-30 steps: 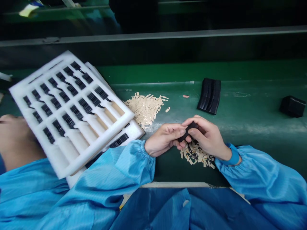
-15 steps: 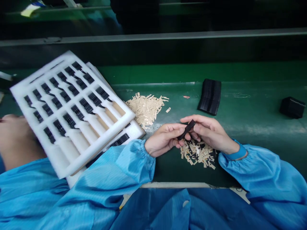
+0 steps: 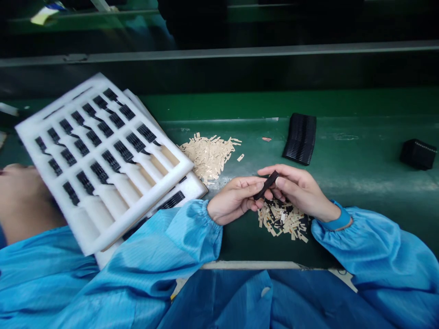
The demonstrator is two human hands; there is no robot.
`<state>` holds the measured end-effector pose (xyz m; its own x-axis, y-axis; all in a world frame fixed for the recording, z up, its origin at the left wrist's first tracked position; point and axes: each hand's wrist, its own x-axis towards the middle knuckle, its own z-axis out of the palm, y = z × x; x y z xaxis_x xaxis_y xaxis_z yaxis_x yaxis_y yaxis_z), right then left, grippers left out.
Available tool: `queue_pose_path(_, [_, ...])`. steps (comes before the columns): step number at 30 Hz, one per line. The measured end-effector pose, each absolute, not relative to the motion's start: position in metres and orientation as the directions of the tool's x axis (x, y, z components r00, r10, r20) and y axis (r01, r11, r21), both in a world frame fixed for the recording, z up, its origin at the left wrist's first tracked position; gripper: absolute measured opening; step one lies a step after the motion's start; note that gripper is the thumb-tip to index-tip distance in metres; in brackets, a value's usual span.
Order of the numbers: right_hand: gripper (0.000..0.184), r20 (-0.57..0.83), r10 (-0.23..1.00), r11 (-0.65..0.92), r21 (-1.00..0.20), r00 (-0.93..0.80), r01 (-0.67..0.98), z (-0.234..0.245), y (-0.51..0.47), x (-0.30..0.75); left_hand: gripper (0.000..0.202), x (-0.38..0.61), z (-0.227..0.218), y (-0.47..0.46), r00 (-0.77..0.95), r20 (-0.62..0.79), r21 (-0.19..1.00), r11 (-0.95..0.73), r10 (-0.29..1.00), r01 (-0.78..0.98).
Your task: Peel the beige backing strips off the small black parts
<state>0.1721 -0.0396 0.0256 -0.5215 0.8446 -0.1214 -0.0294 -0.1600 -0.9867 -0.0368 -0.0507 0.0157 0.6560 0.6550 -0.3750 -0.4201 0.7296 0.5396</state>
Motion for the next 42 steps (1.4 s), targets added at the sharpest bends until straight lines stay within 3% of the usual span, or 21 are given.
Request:
queue_pose_path(5, [0.033, -0.122, 0.866, -0.133, -0.991, -0.485, 0.012, 0.026, -0.042, 0.166, 0.029, -0.035, 0.015, -0.051, 0.613, -0.403, 0.583, 0.707, 0.68, -0.401])
queue_pose_path(13, [0.035, -0.229, 0.857, -0.234, -0.971, -0.462, 0.047, 0.028, -0.034, 0.169, 0.035, -0.032, 0.017, -0.049, 0.418, -0.392, 0.85, 0.496, 0.819, -0.175])
queue_pose_path(18, [0.025, -0.334, 0.88, -0.343, -0.939, -0.339, 0.033, 0.028, -0.03, 0.171, 0.035, -0.032, 0.015, -0.048, 0.433, -0.396, 0.868, 0.484, 0.81, -0.112])
queue_pose_path(21, [0.031, -0.214, 0.955, -0.248, -0.956, -0.205, -0.157, 0.027, -0.026, 0.171, 0.045, -0.03, 0.011, -0.047, 0.392, -0.408, 0.848, 0.501, 0.825, -0.172])
queue_pose_path(23, [0.04, -0.12, 0.983, -0.146, -0.969, -0.137, -0.197, 0.025, -0.023, 0.172, 0.046, -0.03, 0.01, -0.046, 0.387, -0.407, 0.84, 0.505, 0.827, -0.196])
queue_pose_path(27, [0.03, -0.011, 1.0, -0.014, -0.993, 0.024, 0.12, 0.023, -0.016, 0.183, 0.042, -0.029, 0.011, -0.047, 0.406, -0.405, 0.834, 0.513, 0.819, -0.203])
queue_pose_path(30, [0.016, 0.189, 0.98, 0.128, -0.846, 0.068, 0.517, 0.029, -0.01, 0.2, 0.039, -0.029, 0.013, -0.048, 0.416, -0.403, 0.831, 0.517, 0.815, -0.207])
queue_pose_path(33, [0.009, 0.256, 0.958, 0.257, -0.559, -0.13, 0.789, 0.034, -0.006, 0.216, 0.038, -0.029, 0.013, -0.048, 0.419, -0.41, 0.826, 0.525, 0.81, -0.208])
queue_pose_path(37, [0.005, 0.214, 0.943, 0.313, -0.315, -0.255, 0.896, 0.029, -0.006, 0.223, 0.038, -0.029, 0.012, -0.048, 0.424, -0.403, 0.831, 0.518, 0.811, -0.202])
queue_pose_path(42, [0.006, 0.199, 0.935, 0.323, -0.143, -0.292, 0.935, 0.025, -0.01, 0.222, 0.038, -0.029, 0.013, -0.047, 0.415, -0.396, 0.839, 0.507, 0.819, -0.2])
